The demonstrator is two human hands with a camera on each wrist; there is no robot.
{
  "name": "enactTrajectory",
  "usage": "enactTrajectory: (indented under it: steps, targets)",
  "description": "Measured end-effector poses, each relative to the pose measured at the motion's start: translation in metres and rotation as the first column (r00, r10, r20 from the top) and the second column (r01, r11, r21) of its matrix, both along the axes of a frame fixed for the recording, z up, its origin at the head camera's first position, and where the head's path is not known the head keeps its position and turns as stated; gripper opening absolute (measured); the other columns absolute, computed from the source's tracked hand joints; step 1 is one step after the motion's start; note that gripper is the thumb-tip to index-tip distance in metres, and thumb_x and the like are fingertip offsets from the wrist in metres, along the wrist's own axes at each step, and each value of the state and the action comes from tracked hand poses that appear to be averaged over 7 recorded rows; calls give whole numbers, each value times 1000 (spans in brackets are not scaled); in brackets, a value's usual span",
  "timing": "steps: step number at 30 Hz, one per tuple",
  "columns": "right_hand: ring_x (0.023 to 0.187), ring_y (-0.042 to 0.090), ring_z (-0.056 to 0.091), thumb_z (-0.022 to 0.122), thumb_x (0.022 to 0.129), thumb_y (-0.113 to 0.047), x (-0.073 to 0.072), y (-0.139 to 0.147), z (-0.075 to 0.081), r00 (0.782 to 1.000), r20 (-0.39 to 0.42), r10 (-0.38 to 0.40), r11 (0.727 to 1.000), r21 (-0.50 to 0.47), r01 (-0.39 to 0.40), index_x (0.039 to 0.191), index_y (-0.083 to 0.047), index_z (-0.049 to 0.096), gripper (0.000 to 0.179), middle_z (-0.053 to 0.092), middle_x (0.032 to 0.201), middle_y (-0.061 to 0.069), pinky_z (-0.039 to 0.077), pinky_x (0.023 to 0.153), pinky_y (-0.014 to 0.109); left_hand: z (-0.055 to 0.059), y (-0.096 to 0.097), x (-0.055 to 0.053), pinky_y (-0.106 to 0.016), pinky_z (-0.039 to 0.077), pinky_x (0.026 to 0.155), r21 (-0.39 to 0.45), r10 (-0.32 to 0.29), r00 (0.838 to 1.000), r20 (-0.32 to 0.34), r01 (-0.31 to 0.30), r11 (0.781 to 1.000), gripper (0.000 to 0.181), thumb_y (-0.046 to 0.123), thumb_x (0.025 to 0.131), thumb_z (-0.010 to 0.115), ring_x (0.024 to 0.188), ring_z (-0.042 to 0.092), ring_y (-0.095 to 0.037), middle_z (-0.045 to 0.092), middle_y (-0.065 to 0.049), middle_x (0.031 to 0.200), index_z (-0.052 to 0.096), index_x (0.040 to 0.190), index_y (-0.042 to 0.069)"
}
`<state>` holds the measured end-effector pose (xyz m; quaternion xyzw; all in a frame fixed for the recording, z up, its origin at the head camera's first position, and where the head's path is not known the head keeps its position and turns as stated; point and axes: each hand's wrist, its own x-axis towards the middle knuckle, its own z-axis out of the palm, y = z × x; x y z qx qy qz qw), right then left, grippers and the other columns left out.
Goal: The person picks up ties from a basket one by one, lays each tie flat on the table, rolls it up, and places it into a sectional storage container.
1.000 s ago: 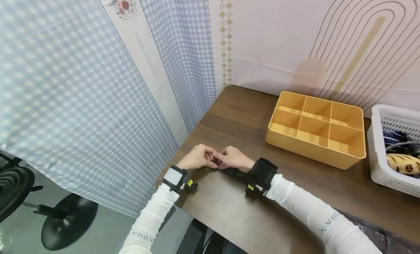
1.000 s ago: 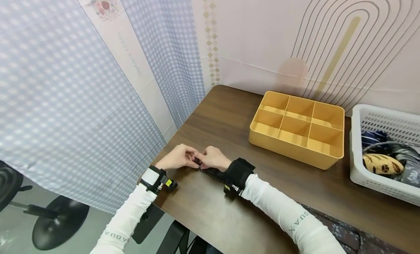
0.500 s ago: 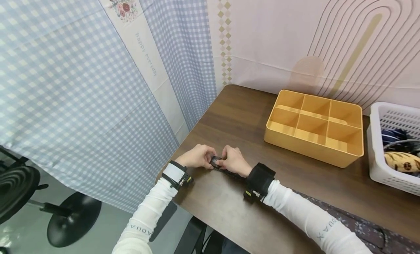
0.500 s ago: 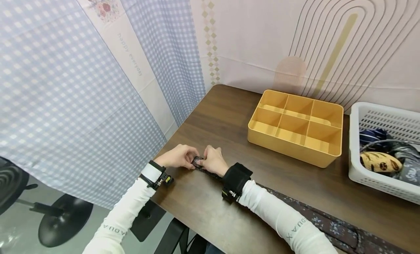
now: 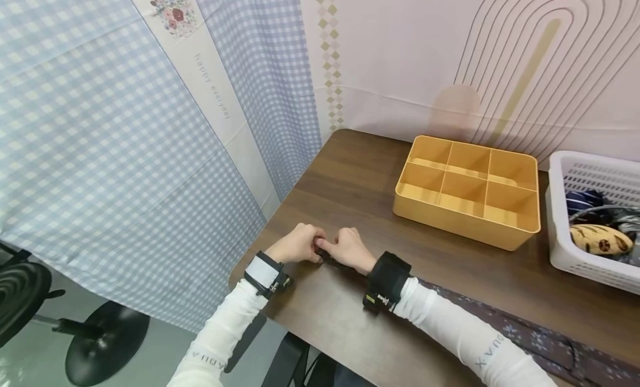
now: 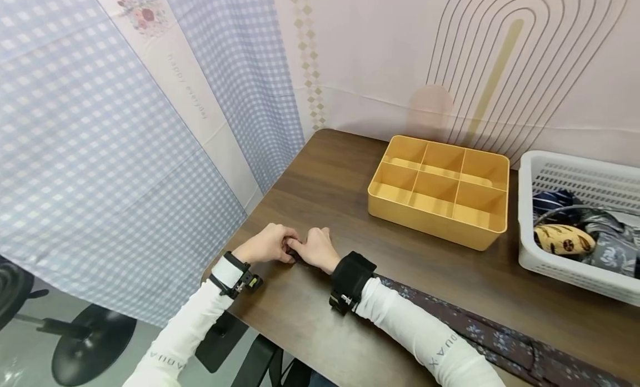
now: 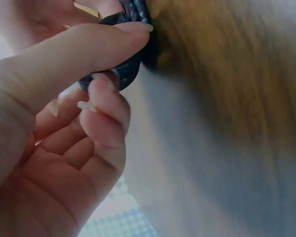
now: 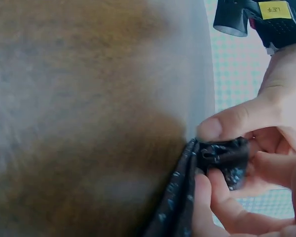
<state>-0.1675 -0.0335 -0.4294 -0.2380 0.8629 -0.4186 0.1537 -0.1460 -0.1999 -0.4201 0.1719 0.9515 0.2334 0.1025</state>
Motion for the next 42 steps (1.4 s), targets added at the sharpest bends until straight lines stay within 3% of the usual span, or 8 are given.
enactTrajectory:
  steps: [4, 7, 13, 17, 24, 30, 37, 42]
  targets:
    - [52, 17, 34, 69, 88, -29, 1, 5, 0, 1000, 4, -4, 999, -34, 4, 42, -14, 37, 58, 26, 39, -7, 27, 65, 27, -1, 5, 1, -18, 47, 63, 41, 3, 1000, -28, -2, 999, 41, 17, 66, 88, 69, 58, -4, 71, -1, 83, 70, 100, 4]
    - [58, 17, 36, 69, 88, -26, 3, 6, 2, 999, 45, -16, 999, -28, 17, 43, -14, 37, 57, 26, 41, -6, 25, 61, 26, -3, 5, 3, -17, 46, 61, 80, 8, 1000, -25, -6, 997, 41, 19, 65, 88, 65, 56, -2, 69, 0, 77, 69, 98, 5]
    - [82, 24, 39, 69, 88, -24, 6, 11, 3, 995, 95, -36, 999, 23, 33, 47, -13, 41, 51, 29, 47, -3, 24, 78, 33, -6, 5, 3, -17, 45, 59, 140, -31, 999, -15, 32, 990, 35, 10, 69, 85, 61, 53, -1, 65, -1, 71, 69, 100, 5]
    - [84, 25, 39, 67, 89, -26, 9, 14, 0, 997, 67, -22, 996, 83, 16, 49, -12, 45, 48, 35, 51, -1, 24, 79, 35, -8, 3, 3, -17, 47, 58, 153, -60, 998, 18, 57, 987, 37, 11, 69, 85, 62, 56, -4, 67, -2, 75, 69, 103, 8]
    - [85, 25, 45, 74, 84, -24, 17, 17, -11, 992, -117, -48, 995, 77, 57, 80, -8, 60, 21, 52, 81, 7, 31, 70, 34, -9, 4, 3, -19, 49, 64, 125, -54, 995, 86, 43, 991, 42, 14, 69, 86, 68, 58, -4, 68, -1, 79, 68, 106, 6]
    - [65, 14, 60, 71, 81, -5, 21, 15, -8, 959, -283, -19, 1000, 18, 25, 89, -7, 64, 10, 65, 73, 3, 47, 60, 32, -8, 11, -1, -18, 48, 59, 70, -47, 996, 75, 41, 997, 32, 10, 68, 85, 61, 56, -3, 65, 1, 70, 68, 94, 5]
    - [53, 12, 46, 66, 76, -4, 16, 17, 6, 964, -263, 26, 999, 52, -13, 70, -7, 55, 12, 49, 62, -1, 37, 50, 26, 1, 25, -11, -16, 37, 49, -33, -106, 994, -7, 106, 994, 20, 0, 62, 78, 52, 44, -2, 53, 7, 58, 64, 73, 9]
    - [53, 12, 45, 73, 71, -11, 14, 20, 11, 973, -216, 76, 995, 83, -59, 68, -8, 57, 17, 48, 60, -3, 36, 47, 25, 5, 34, -12, -18, 39, 51, -106, -109, 994, -4, 108, 989, 22, -4, 59, 78, 54, 44, -6, 57, 5, 61, 66, 73, 8]
